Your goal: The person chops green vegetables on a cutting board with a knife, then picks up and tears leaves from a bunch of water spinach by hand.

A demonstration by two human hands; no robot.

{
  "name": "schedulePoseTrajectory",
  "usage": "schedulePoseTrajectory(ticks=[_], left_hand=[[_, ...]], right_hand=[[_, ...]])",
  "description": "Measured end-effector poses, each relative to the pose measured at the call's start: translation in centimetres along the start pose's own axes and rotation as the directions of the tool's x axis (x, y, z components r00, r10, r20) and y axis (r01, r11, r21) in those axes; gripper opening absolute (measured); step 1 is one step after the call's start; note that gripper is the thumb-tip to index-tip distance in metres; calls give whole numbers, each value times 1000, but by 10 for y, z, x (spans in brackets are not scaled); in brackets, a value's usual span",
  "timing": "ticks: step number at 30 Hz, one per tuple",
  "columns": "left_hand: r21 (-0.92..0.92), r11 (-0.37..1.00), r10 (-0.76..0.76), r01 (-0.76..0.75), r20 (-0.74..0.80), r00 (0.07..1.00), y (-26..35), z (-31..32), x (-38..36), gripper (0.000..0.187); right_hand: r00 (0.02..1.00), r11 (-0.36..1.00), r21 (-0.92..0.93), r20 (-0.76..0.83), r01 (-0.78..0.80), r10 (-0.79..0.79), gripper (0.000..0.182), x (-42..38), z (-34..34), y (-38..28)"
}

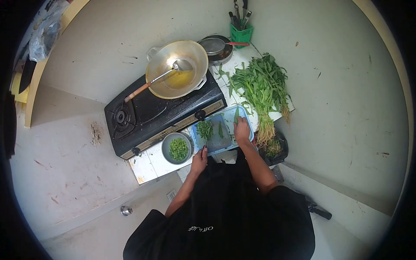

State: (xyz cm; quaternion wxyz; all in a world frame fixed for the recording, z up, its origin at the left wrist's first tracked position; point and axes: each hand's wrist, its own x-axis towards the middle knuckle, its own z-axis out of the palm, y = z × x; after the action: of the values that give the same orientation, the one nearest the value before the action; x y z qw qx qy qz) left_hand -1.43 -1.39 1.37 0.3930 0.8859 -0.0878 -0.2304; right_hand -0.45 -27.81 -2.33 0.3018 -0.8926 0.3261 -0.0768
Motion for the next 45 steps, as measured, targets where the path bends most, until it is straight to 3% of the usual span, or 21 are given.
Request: schedulePoseTrajectory(ticks=[4,9,12,14,16,19,26,28,35,38,40,41,43,44,45], left_hand=[[-33,998,-47,48,36,998,3,-4,1,54],[-15,996,-88,89,48,995,11,-16,-1,52],[-4,995,-97,98,51,994,9,-16,0,54],[2,994,-106,106,57,993,7,-15,0,55],[0,996,-85,85,60,995,8,-14,0,55],[-33,993,-112,115,71,991,10,-13,-1,55],[5,999,-35,35,38,999,-1,-4,-1,55],[5,1000,-13,13,9,1000,1,-4,-2,56],[-27,998,-53,55,40,998,2,-8,-2,55],[-5,1000,-22,22,23,999,1,-11,0,56],[-22,999,-34,35,32,999,4,-14,-1,56],[-22,999,-36,37,32,999,6,-16,-1,56],[-12,996,-86,87,71,994,7,-18,0,54],[-12,996,-87,88,72,994,8,-19,0,54],[-5,996,-88,89,78,993,5,-18,2,54]], right_hand=[[998,998,-11,-21,65,-65,29,3,12,11],[997,901,429,-61,69,-48,23,-21,0,-12],[995,872,479,-31,99,-96,26,-45,3,-25],[997,847,531,37,38,-68,26,-56,5,-29],[971,917,324,-35,235,-236,27,-60,16,-26],[976,950,265,94,166,-197,29,-65,10,-29],[976,972,93,9,214,-216,36,-59,3,-55],[977,978,-19,52,208,-206,36,-55,15,-61],[978,981,-110,156,159,-141,31,-51,27,-64],[977,989,-77,184,124,-108,31,-47,20,-59],[961,989,145,277,-38,-4,35,-42,22,-48],[961,989,145,278,-38,-4,35,-42,24,-43],[979,903,409,199,-128,48,36,-42,29,-32],[979,904,408,200,-130,50,36,-41,31,-26],[946,859,438,293,-265,142,36,-41,31,-22]])
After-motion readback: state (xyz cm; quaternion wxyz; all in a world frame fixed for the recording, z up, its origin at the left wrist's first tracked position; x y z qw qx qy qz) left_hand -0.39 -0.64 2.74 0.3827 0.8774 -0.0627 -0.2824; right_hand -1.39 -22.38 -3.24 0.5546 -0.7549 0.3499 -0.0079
